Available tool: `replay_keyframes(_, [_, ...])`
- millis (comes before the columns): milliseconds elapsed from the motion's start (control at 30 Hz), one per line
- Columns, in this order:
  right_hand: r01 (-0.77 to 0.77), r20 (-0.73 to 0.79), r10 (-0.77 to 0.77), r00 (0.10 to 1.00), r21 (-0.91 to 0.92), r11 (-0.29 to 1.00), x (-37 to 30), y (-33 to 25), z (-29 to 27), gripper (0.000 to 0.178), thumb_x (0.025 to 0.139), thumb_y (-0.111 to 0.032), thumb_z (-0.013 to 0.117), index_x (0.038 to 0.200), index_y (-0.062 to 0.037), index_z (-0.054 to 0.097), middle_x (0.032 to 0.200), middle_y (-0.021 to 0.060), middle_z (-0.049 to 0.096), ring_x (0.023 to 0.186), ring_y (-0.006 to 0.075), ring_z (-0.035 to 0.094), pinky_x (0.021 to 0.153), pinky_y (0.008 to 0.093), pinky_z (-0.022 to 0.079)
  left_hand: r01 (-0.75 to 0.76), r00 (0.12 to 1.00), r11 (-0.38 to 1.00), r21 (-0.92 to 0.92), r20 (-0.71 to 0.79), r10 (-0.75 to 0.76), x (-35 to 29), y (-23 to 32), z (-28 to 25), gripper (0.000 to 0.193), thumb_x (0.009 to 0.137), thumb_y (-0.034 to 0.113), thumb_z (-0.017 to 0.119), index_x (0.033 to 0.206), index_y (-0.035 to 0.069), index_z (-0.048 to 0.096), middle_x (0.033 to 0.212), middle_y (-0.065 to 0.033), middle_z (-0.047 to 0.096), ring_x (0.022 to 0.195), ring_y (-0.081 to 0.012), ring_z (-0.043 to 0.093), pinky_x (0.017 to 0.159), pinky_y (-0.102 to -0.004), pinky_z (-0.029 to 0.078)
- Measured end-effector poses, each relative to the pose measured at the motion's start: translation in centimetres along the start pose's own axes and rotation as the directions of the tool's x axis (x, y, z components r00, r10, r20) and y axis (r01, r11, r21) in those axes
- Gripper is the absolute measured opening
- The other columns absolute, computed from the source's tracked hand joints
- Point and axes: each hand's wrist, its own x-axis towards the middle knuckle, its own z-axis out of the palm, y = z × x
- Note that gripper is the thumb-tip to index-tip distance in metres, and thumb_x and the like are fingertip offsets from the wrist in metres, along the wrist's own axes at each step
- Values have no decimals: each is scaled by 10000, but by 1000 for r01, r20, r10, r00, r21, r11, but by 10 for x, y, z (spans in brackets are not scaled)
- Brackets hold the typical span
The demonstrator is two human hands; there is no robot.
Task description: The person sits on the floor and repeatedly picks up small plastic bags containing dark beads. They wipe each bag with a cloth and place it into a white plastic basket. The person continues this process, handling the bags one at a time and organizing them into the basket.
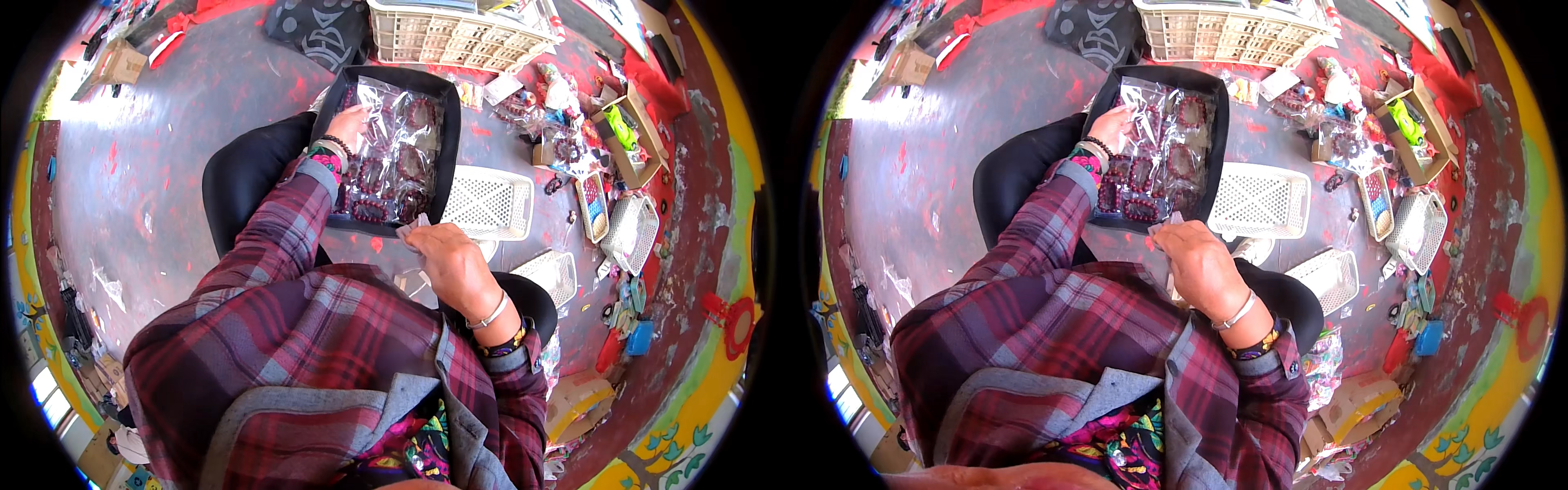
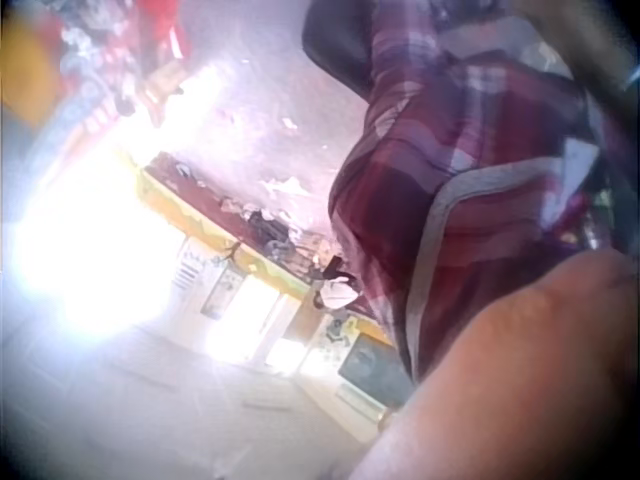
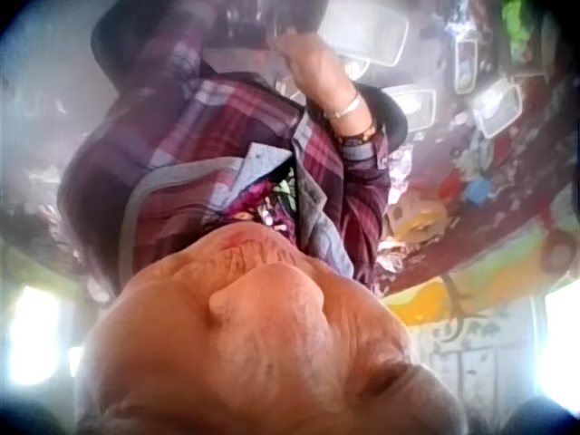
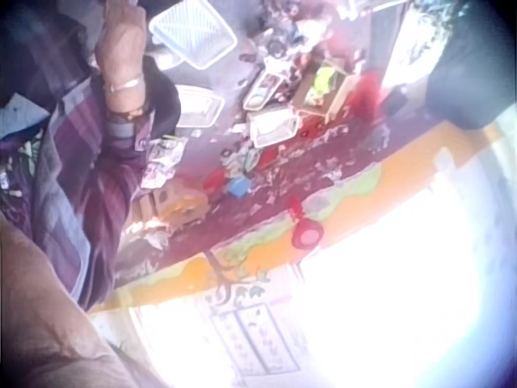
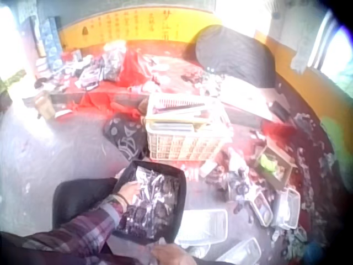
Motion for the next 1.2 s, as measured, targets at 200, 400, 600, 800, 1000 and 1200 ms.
replay_keyframes(200, [-9, -7, 9, 1000, 22, 1000, 7, 6, -1, 295, 673, 67, 578, 957, -7, 602, 940, 139, 638, 856, 337, 587, 768, 376, 475, -165, 983, 952, 259, 120, 138, 65, -14, -28, 293, 887, 130, 521, 1149, 5, 561, 951, -35, 617, 773, -137, 581, 636, -271, 471])
replay_keyframes(400, [-43, -1, 43, 999, 38, 998, 14, 6, -3, 297, 667, 66, 537, 947, 8, 617, 979, 142, 639, 895, 322, 592, 805, 369, 483, -113, 719, 524, 844, -295, 630, 76, -26, -23, 285, 846, 235, 502, 1017, 42, 625, 966, -203, 635, 936, -364, 597, 807, -411, 465])
replay_keyframes(600, [-6, -43, 11, 999, 108, 994, 17, 3, -6, 250, 669, 70, 543, 895, -1, 622, 901, 133, 637, 852, 317, 596, 761, 376, 485, -7, 922, 485, 874, -181, 341, 93, -98, -49, 313, 835, 242, 509, 1025, 23, 626, 971, -224, 633, 958, -379, 593, 846, -421, 459])
replay_keyframes(800, [-288, -64, 371, 926, 516, 807, 7, 13, -29, 262, 687, 88, 432, 840, 11, 630, 817, 90, 641, 738, 209, 607, 669, 289, 481, -78, 832, 334, 939, -123, 541, 77, -56, 1, 302, 820, 213, 512, 1021, 24, 633, 980, -202, 640, 942, -349, 605, 842, -411, 464])
replay_keyframes(1000, [-369, -35, 656, 754, 803, 468, 16, 30, -109, 190, 826, -170, 488, 829, -42, 629, 575, -23, 542, 420, 26, 446, 360, 166, 277, -601, 752, 472, 645, 257, 607, 18, 86, 114, 259, 920, 186, 498, 1071, 8, 611, 997, -81, 661, 954, -168, 611, 832, -294, 459])
replay_keyframes(1200, [-657, 45, 737, 675, 492, 571, 15, 206, -150, 326, 749, -62, 583, 1066, 11, 611, 797, 38, 631, 697, 90, 578, 619, 224, 455, -726, 654, 524, 445, 681, 329, -99, 176, 187, 260, 962, 141, 424, 1112, -26, 555, 1005, -58, 615, 959, -121, 569, 851, -270, 443])
